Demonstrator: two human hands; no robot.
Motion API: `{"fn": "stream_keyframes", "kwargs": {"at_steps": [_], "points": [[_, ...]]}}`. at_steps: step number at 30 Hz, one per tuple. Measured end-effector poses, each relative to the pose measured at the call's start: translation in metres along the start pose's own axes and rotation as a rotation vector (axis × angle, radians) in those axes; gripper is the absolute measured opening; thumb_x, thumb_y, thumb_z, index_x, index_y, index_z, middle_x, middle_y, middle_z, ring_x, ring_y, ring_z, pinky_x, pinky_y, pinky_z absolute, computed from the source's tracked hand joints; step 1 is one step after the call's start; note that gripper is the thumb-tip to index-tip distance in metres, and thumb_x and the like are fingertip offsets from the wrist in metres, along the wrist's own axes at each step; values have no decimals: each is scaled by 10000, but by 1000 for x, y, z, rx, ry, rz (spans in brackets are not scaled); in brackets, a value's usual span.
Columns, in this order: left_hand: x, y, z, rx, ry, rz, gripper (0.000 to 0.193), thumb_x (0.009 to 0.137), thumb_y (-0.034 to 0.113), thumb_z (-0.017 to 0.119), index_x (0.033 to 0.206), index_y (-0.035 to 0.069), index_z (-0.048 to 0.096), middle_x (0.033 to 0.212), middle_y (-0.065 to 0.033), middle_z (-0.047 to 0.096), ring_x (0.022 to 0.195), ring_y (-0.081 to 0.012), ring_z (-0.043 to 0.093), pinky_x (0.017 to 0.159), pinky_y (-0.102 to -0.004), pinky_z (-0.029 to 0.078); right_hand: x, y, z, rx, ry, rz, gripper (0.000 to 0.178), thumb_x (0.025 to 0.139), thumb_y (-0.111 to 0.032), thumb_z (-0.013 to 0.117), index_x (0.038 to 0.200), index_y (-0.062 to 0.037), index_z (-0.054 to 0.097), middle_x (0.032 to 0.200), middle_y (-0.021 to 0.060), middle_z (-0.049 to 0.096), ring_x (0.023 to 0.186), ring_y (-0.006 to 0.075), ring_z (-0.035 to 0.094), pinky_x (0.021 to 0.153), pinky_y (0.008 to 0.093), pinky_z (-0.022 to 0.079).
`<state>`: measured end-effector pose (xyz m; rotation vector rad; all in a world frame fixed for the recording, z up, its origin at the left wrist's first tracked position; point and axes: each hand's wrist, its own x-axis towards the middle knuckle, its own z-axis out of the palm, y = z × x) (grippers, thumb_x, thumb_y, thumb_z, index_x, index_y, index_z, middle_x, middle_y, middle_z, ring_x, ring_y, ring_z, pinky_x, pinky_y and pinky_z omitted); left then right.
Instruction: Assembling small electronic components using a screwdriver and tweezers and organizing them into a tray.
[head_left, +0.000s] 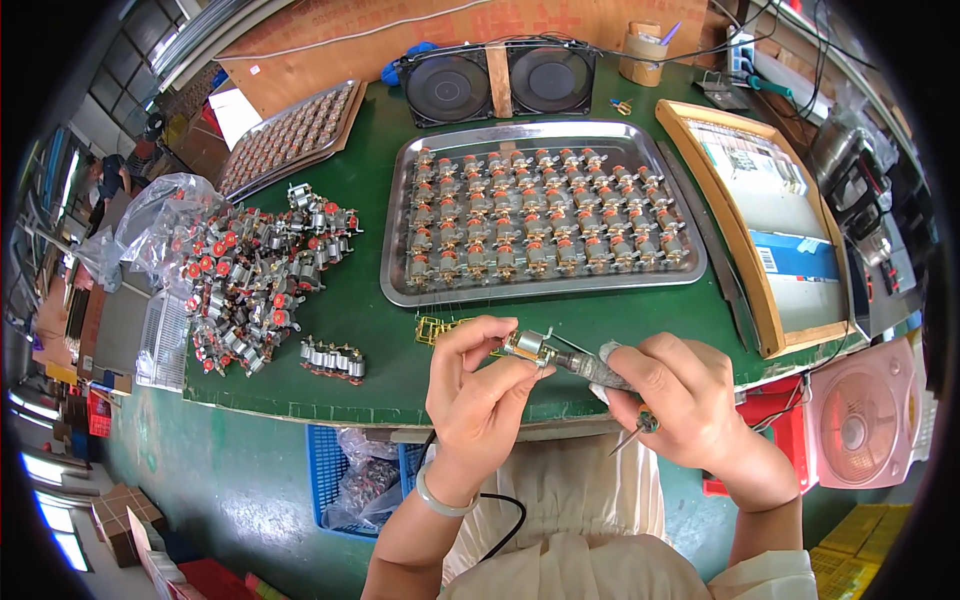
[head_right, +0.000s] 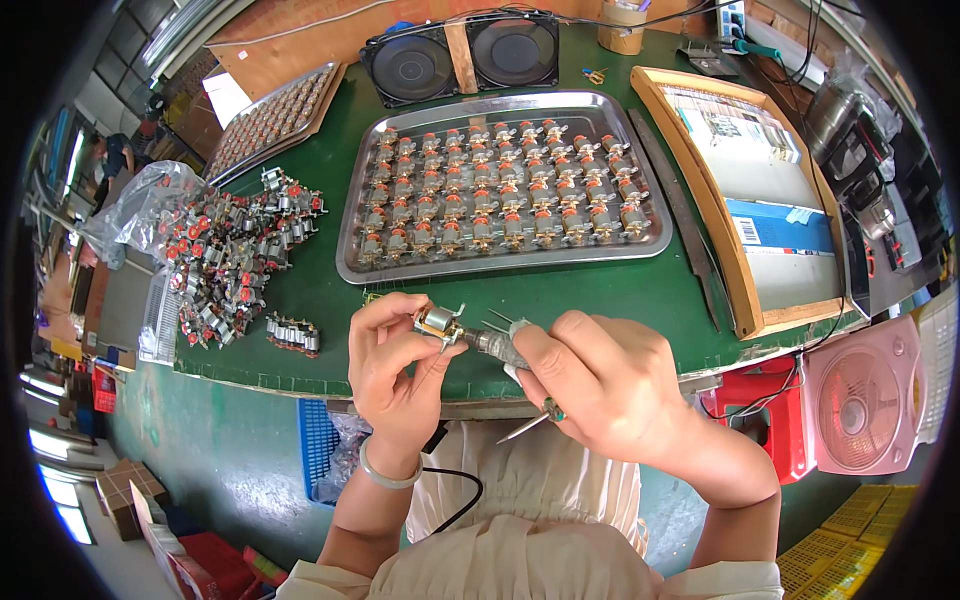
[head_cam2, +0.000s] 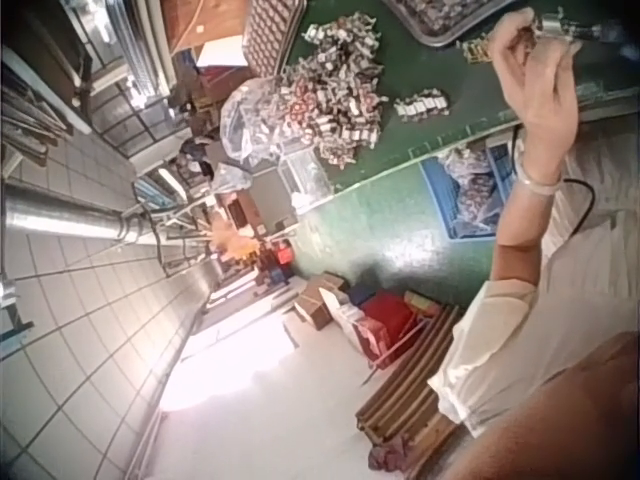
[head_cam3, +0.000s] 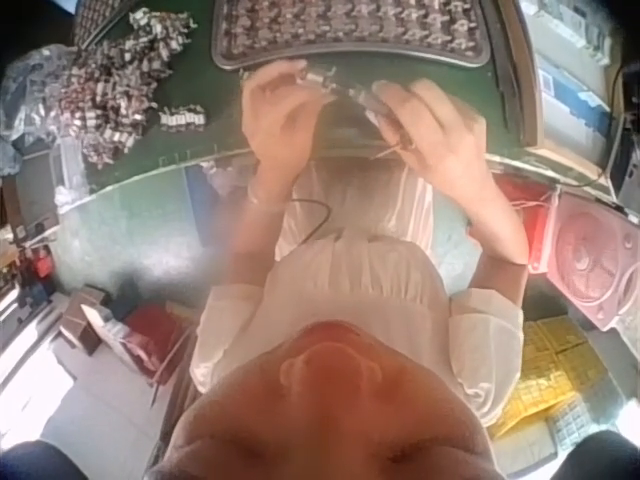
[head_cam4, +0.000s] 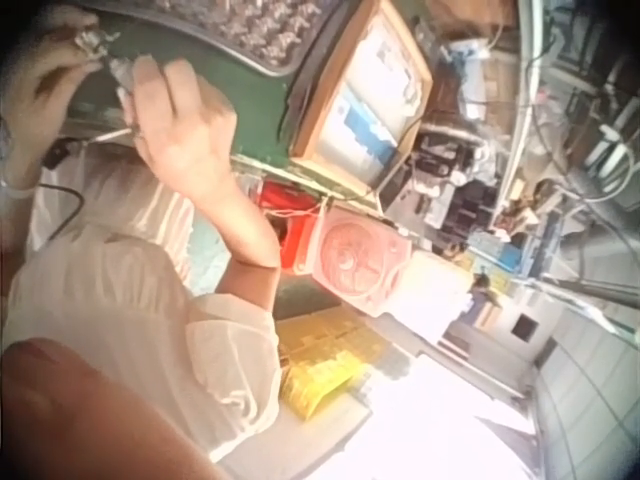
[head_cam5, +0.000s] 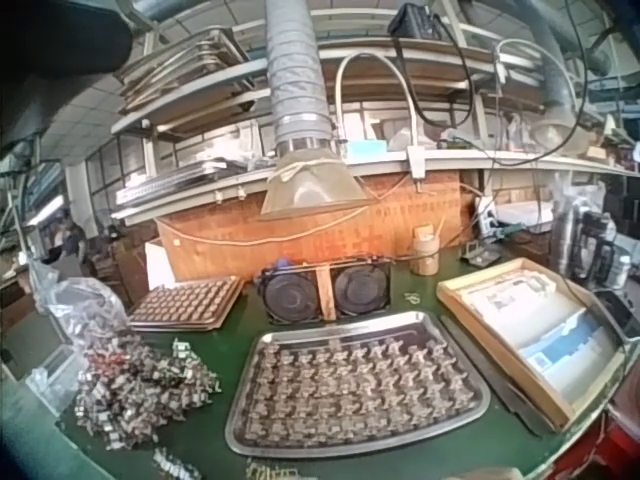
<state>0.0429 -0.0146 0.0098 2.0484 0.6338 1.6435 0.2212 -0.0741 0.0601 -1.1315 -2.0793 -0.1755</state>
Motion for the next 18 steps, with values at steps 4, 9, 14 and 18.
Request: {"fn": "stream_keyframes", "kwargs": {"at_steps": [4,9,14,18], "points": [[4,0,2,10,8,12,211,690,-66,669,859,20,575,1028,-188,494,920,-276,557,761,-346,522,4,1,-1,75,-21,72,316,622,-40,692,900,2,547,648,68,447,469,200,471,402,303,387],[8,-1,3,51,17,59,244,674,-76,669,874,28,575,1039,-193,497,937,-290,546,769,-348,514,2,8,5,663,-102,521,200,775,-123,644,881,25,564,555,34,448,454,122,445,384,247,325],[2,-4,4,80,57,99,261,663,-85,669,879,27,575,1055,-200,497,947,-297,543,775,-353,512,11,17,-1,1530,-362,1136,251,866,-221,564,817,25,569,508,19,428,388,53,307,358,216,205],[2,-5,9,12,68,39,240,674,-86,665,860,25,563,1070,-197,505,948,-287,545,798,-354,500,9,29,-6,1321,-458,1065,224,838,-206,593,819,15,572,517,36,464,389,108,386,372,246,286]]}}
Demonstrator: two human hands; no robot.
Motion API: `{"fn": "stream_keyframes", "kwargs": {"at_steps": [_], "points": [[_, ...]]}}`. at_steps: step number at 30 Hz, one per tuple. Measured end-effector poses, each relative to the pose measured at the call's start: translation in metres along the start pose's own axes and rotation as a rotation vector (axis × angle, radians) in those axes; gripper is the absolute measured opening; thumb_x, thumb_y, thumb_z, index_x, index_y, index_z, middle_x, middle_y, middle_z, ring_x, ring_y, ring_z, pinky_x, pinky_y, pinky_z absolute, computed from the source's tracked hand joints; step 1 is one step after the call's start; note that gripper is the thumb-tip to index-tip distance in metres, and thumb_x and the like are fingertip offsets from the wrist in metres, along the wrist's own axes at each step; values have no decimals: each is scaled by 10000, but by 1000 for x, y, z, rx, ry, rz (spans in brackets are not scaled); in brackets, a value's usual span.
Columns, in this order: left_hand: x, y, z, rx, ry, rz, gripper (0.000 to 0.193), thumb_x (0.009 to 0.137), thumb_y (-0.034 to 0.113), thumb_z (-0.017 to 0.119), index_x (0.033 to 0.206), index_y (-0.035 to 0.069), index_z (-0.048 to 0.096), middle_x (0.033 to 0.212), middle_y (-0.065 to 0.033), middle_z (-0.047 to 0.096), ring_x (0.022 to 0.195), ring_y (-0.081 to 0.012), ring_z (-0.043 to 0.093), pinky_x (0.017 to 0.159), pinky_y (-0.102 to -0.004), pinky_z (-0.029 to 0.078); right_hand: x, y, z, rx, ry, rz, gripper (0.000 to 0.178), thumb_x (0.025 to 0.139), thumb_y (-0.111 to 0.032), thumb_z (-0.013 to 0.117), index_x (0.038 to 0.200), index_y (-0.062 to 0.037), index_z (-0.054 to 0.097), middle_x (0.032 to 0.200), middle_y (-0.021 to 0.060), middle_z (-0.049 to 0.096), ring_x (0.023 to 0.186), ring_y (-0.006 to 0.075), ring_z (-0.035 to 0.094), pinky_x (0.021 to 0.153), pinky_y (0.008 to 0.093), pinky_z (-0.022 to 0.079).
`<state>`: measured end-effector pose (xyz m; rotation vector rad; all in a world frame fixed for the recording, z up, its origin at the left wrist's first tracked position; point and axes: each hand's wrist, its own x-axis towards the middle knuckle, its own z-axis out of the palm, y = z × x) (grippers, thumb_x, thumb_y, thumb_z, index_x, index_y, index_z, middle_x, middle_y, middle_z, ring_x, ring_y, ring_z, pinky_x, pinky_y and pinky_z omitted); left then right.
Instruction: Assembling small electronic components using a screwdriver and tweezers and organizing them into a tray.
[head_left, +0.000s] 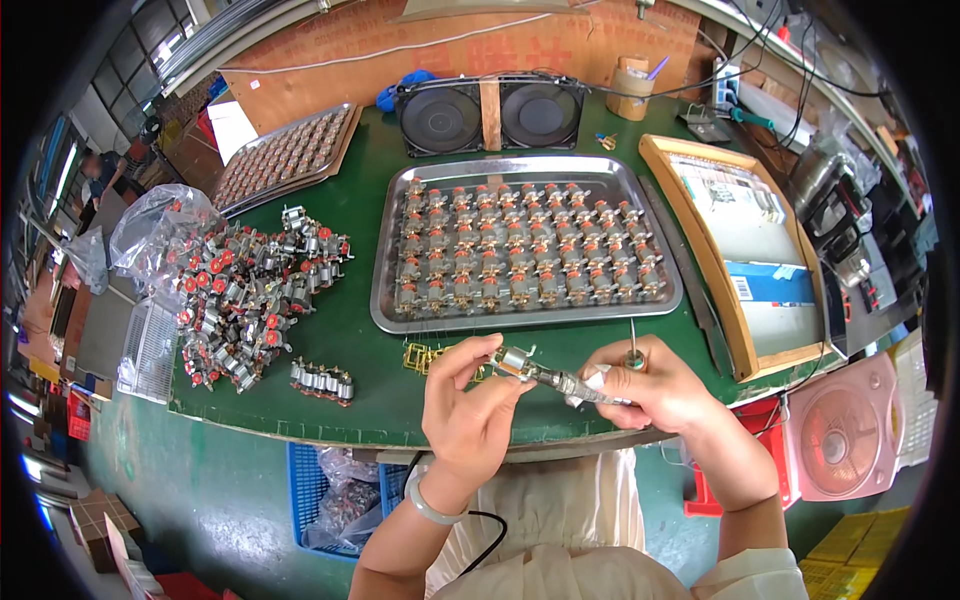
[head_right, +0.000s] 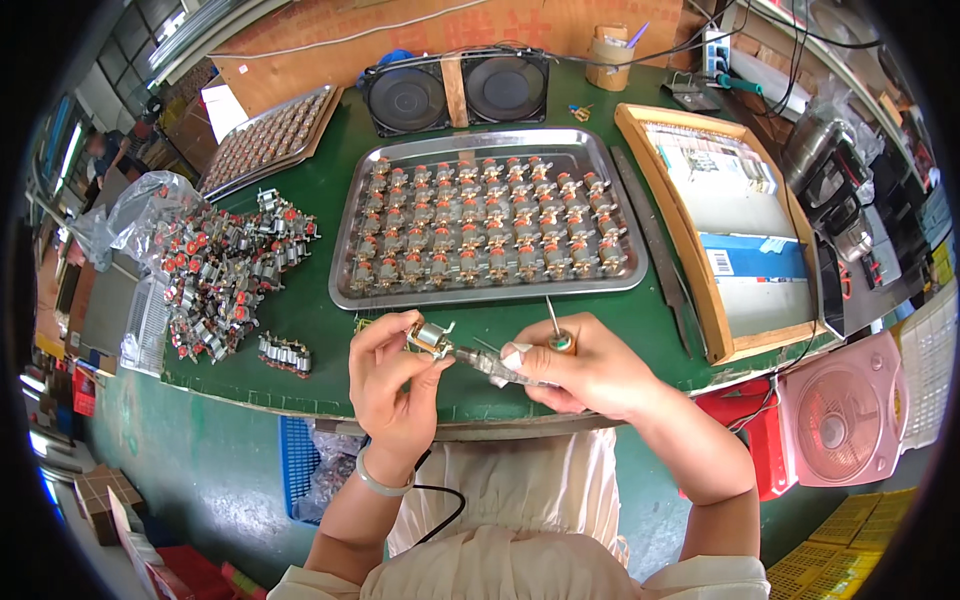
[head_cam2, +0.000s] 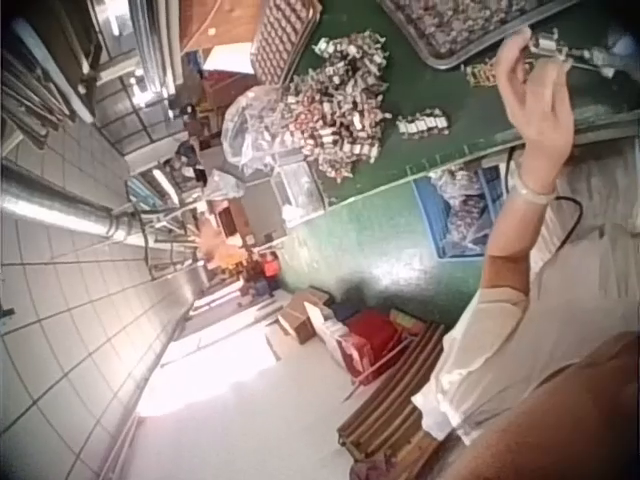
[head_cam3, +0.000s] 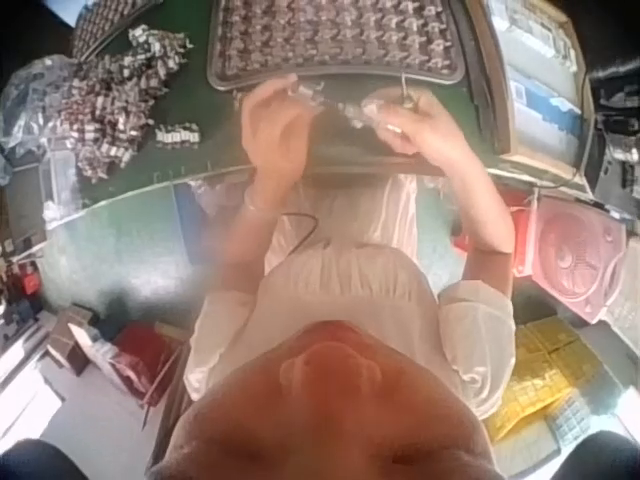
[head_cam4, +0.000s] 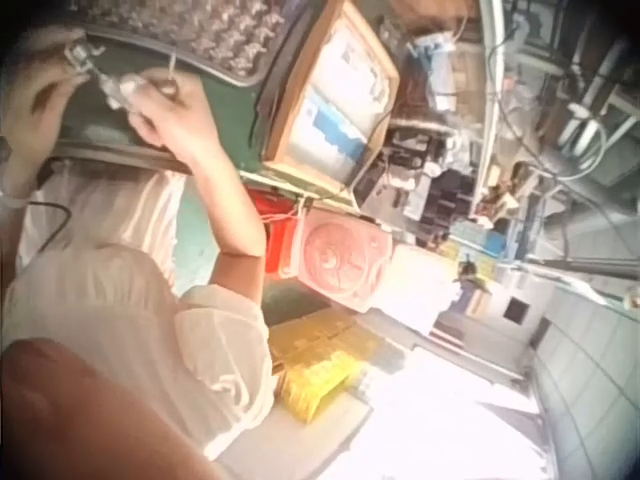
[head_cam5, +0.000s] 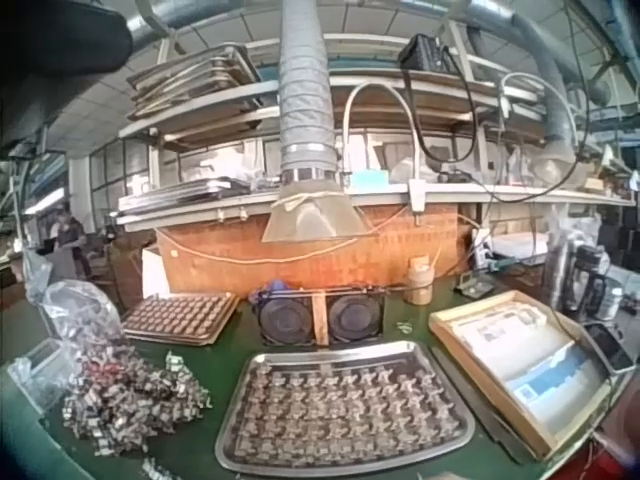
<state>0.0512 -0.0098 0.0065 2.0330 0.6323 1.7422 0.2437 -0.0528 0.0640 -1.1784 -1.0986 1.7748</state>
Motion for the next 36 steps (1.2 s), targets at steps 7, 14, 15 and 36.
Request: {"fn": "stream_keyframes", "kwargs": {"at_steps": [7,14,15,36], "points": [[-10,-1,4,-529,-25,-420,364,751,-68,620,1025,26,400,1145,-180,491,1055,-232,512,898,-331,435,-1,13,-15,-1339,381,-346,211,705,-120,654,866,-31,549,819,114,562,690,288,595,593,365,478],[-8,5,11,-543,-144,-401,386,783,-42,599,1091,6,371,1167,-205,482,1085,-254,504,910,-350,441,7,-8,11,-1069,160,-634,200,690,-36,618,876,-28,542,772,96,564,677,266,593,570,364,468],[-9,4,10,-535,-133,-404,381,784,-42,597,1086,6,370,1165,-206,483,1082,-253,507,906,-347,444,8,-10,12,-1122,169,-659,199,680,-37,623,863,-33,544,765,91,565,667,274,592,562,372,469],[-15,5,7,221,-46,-97,307,736,25,621,1019,42,505,1036,-134,549,968,-308,535,950,-488,321,130,-58,-167,-1772,494,-432,243,664,-28,583,897,-71,640,944,104,612,889,274,579,779,363,467]]}}
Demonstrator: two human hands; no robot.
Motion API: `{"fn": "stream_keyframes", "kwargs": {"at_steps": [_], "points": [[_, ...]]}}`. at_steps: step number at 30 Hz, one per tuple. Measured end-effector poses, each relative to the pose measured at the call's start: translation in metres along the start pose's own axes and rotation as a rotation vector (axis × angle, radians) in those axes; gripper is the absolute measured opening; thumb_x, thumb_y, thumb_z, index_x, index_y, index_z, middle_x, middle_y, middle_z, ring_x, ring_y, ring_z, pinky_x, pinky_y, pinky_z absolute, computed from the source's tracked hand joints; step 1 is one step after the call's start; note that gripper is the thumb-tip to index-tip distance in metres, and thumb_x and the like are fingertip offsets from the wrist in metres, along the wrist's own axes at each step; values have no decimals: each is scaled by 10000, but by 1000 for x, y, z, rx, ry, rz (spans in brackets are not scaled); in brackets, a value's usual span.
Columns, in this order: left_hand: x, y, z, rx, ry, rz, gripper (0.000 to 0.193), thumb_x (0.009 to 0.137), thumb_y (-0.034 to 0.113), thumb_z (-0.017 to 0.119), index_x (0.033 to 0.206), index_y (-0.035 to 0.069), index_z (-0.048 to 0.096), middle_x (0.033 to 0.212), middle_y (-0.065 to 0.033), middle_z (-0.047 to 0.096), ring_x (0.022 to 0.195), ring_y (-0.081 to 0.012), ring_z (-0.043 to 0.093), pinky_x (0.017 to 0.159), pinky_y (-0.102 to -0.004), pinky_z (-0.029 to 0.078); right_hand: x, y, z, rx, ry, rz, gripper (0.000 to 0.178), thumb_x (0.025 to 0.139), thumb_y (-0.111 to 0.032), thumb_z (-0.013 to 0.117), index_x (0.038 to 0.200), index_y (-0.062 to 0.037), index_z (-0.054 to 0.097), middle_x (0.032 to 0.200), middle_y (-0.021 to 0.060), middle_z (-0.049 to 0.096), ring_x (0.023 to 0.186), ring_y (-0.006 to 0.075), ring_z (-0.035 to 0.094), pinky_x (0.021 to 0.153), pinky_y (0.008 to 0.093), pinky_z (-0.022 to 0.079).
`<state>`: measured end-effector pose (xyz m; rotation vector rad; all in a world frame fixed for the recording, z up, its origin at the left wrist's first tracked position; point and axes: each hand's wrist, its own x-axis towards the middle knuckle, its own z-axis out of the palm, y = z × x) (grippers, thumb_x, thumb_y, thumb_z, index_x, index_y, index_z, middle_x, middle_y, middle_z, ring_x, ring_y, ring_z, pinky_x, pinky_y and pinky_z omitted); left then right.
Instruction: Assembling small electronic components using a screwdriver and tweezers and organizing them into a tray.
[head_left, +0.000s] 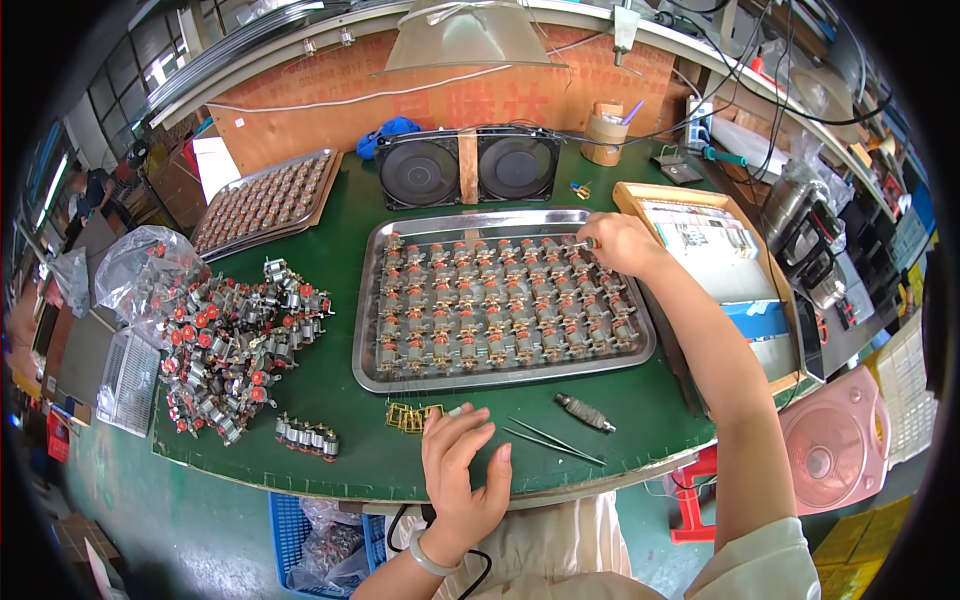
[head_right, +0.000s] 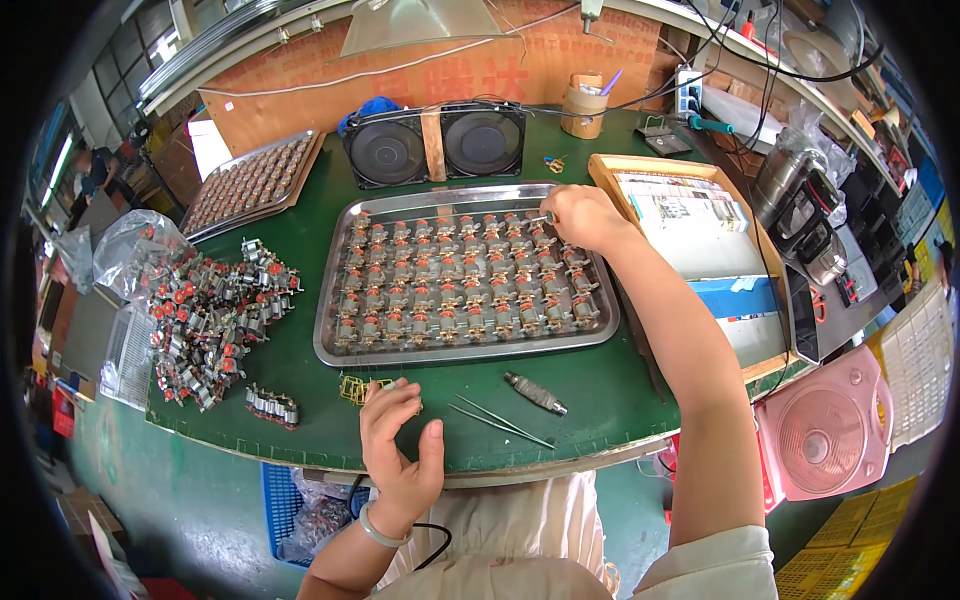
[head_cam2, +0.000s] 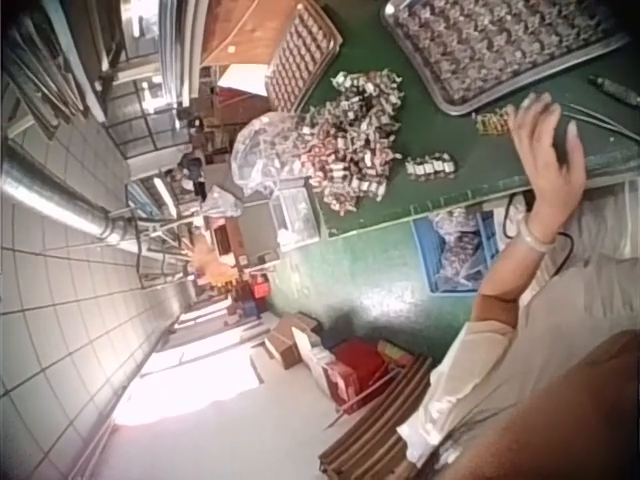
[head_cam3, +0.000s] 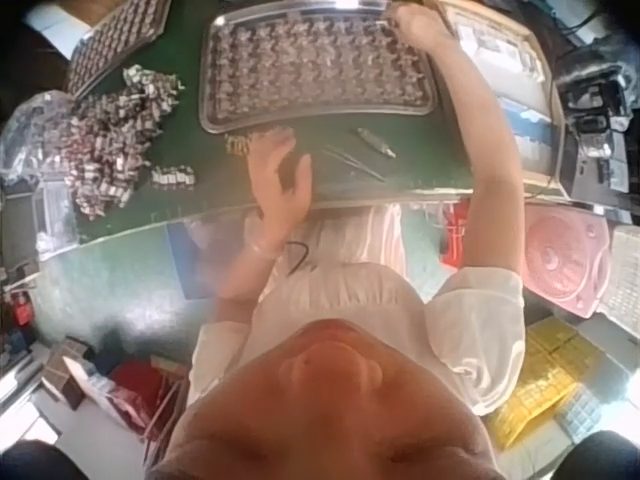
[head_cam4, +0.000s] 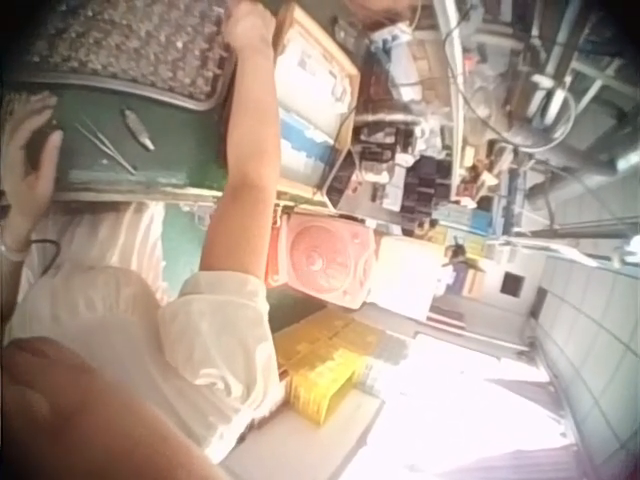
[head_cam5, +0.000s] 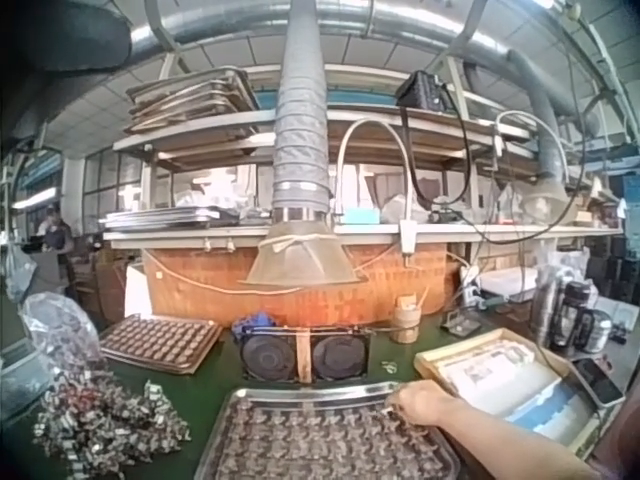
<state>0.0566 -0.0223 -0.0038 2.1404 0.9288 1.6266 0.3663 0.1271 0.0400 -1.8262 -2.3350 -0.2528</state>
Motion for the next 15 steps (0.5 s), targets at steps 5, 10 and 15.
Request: {"fn": "stream_keyframes", "kwargs": {"at_steps": [5,10,15], "points": [[3,1,-1,2,-17,25,245,748,6,593,979,38,516,967,-126,583,937,-300,550,957,-494,321,0,-4,-8,3,52,8,235,667,-26,579,891,-60,642,922,107,616,866,275,583,757,363,471],[2,-3,-5,-95,-9,10,209,743,-7,598,940,43,551,903,-98,617,875,-271,581,891,-467,400,-5,-83,-51,347,87,-30,219,696,-17,577,910,-34,620,878,123,606,737,274,599,655,360,475],[0,-19,-50,-75,-10,170,202,702,-21,619,892,38,585,852,-85,608,773,-249,592,830,-445,454,-30,-177,-69,526,-69,-460,234,725,-39,618,955,-21,580,757,111,569,664,235,573,575,323,458]]}}
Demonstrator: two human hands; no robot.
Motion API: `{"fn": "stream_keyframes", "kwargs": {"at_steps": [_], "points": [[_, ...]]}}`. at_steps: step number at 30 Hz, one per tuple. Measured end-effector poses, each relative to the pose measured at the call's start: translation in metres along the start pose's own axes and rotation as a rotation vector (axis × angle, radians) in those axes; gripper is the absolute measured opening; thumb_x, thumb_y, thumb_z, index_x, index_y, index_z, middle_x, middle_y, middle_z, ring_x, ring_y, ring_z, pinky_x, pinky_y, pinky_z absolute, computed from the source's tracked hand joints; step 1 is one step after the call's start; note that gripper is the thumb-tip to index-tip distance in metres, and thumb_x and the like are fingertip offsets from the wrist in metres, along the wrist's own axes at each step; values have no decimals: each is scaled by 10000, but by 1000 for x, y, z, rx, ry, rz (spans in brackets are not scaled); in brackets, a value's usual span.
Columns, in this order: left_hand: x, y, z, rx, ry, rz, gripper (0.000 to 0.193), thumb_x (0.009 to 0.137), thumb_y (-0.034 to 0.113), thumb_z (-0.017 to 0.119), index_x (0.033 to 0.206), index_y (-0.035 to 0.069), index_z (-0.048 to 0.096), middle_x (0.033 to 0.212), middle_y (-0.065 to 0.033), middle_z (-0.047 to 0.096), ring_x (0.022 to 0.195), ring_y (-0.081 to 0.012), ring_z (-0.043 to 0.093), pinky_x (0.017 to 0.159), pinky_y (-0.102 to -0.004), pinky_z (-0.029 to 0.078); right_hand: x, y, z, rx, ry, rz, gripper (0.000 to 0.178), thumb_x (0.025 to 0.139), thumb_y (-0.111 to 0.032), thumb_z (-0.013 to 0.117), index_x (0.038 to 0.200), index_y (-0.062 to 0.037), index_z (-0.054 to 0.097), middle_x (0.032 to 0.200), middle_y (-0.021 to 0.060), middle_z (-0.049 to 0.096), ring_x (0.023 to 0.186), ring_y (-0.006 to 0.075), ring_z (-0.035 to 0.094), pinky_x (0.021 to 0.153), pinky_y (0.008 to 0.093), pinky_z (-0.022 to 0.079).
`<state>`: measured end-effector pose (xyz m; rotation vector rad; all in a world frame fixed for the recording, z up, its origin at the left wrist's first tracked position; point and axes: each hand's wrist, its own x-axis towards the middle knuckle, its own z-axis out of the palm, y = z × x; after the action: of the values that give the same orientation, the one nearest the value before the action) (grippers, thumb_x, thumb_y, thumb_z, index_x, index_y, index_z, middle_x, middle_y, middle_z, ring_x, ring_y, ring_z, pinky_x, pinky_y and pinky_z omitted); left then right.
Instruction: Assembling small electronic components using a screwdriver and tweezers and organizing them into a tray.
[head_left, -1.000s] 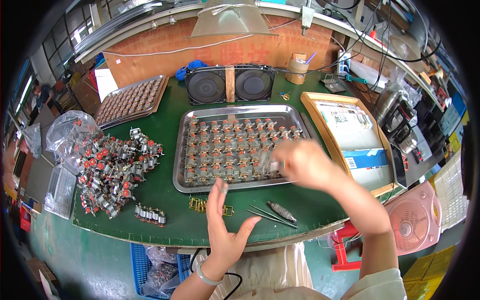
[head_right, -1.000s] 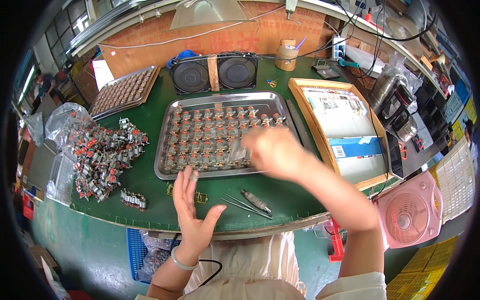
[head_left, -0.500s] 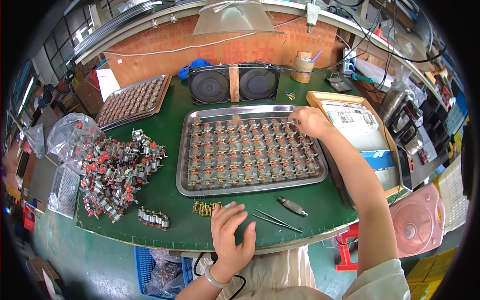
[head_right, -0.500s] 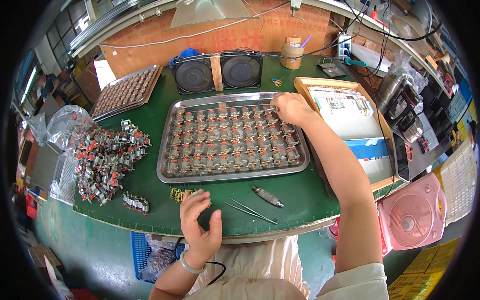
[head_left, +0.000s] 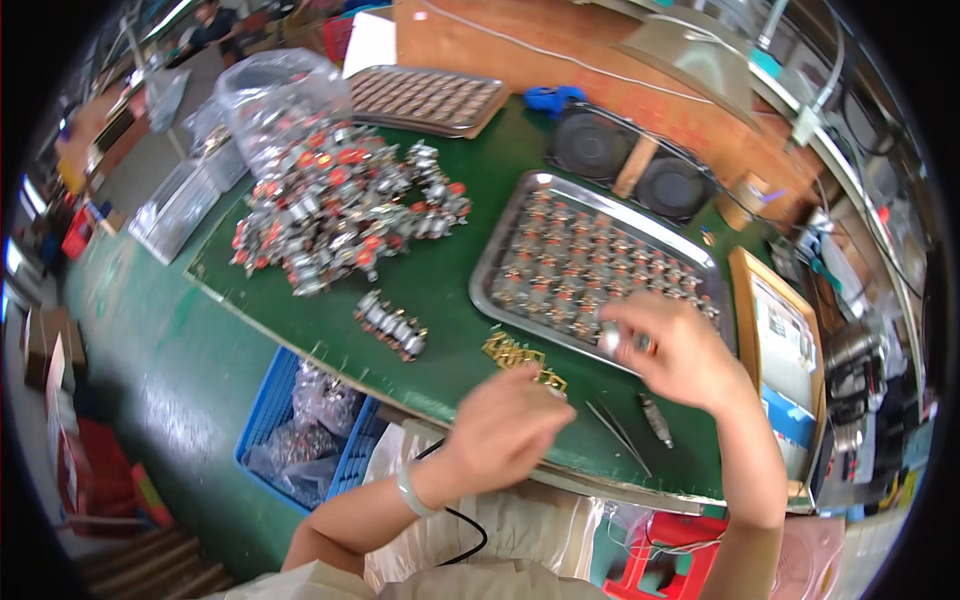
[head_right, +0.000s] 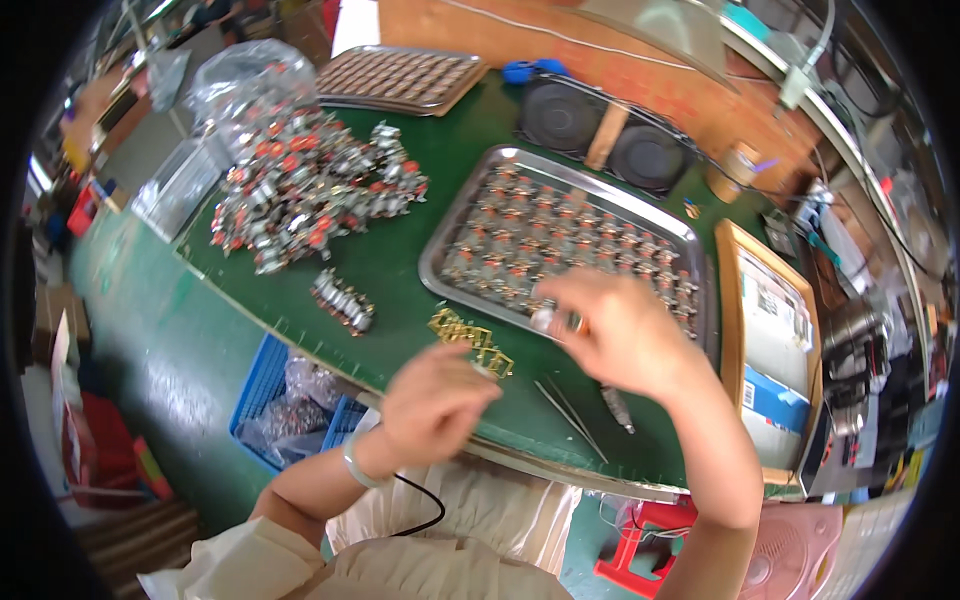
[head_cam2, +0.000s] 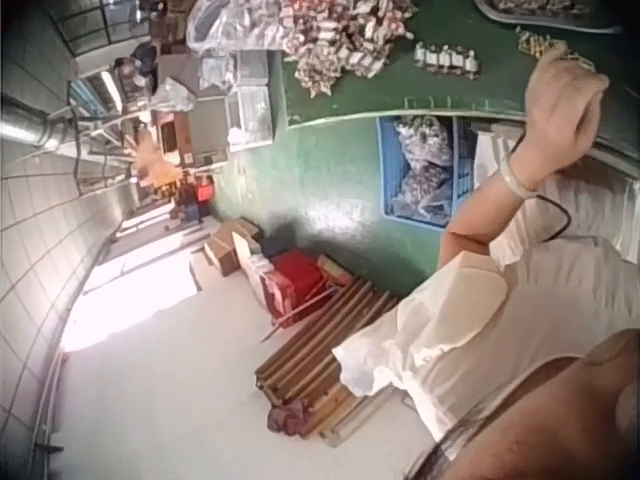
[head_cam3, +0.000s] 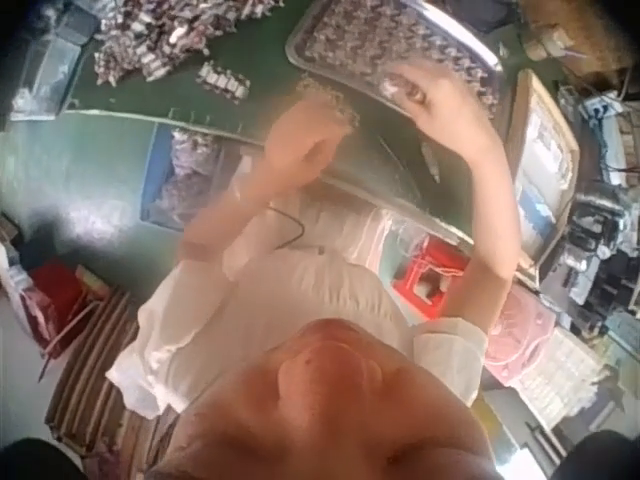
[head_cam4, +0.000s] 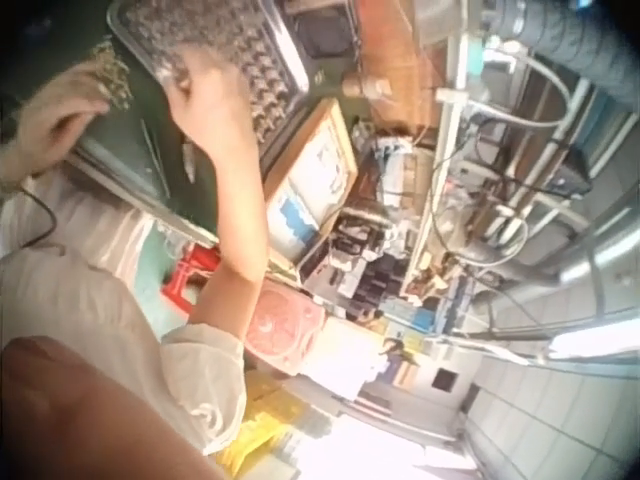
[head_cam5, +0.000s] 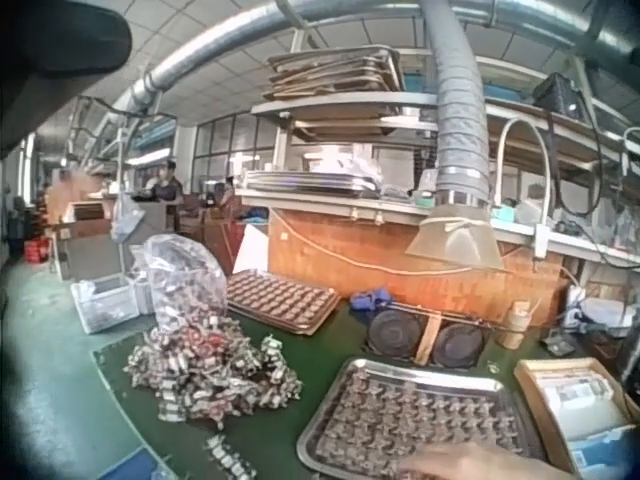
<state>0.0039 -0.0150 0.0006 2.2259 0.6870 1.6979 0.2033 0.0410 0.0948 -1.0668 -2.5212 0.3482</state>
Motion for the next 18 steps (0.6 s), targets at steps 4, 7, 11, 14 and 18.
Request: {"fn": "stream_keyframes", "kwargs": {"at_steps": [4,7,11,14,18], "points": [[3,-28,-85,556,-21,-138,203,731,-17,561,917,55,598,955,-96,591,935,-296,534,897,-474,366,18,-55,21,129,-261,25,254,734,-61,627,982,-54,573,758,83,554,644,229,581,564,333,459],[-2,-37,-108,605,-118,-243,255,730,-4,581,979,48,593,1024,-95,571,1034,-302,485,901,-442,378,47,-73,62,45,-63,3,323,713,-171,680,971,-33,545,794,87,552,658,230,588,577,350,470],[-7,-43,-113,505,-197,-307,274,744,-5,567,1014,34,585,1087,-109,554,1120,-320,435,939,-398,357,88,-77,109,-72,-15,56,407,652,-301,721,858,-7,529,784,102,563,669,250,589,582,373,474],[-9,-44,-113,504,-170,-307,272,739,-2,576,1006,43,589,1073,-99,564,1105,-320,447,929,-397,366,95,-74,116,-81,-34,58,352,648,-307,707,755,-20,535,729,103,567,676,266,589,579,375,474],[-13,-50,-114,518,-155,-279,276,727,3,586,993,74,600,1037,-81,580,1036,-323,481,880,-402,402,90,-69,94,74,-238,46,298,650,-274,687,721,-16,554,707,86,554,645,257,561,573,345,454]]}}
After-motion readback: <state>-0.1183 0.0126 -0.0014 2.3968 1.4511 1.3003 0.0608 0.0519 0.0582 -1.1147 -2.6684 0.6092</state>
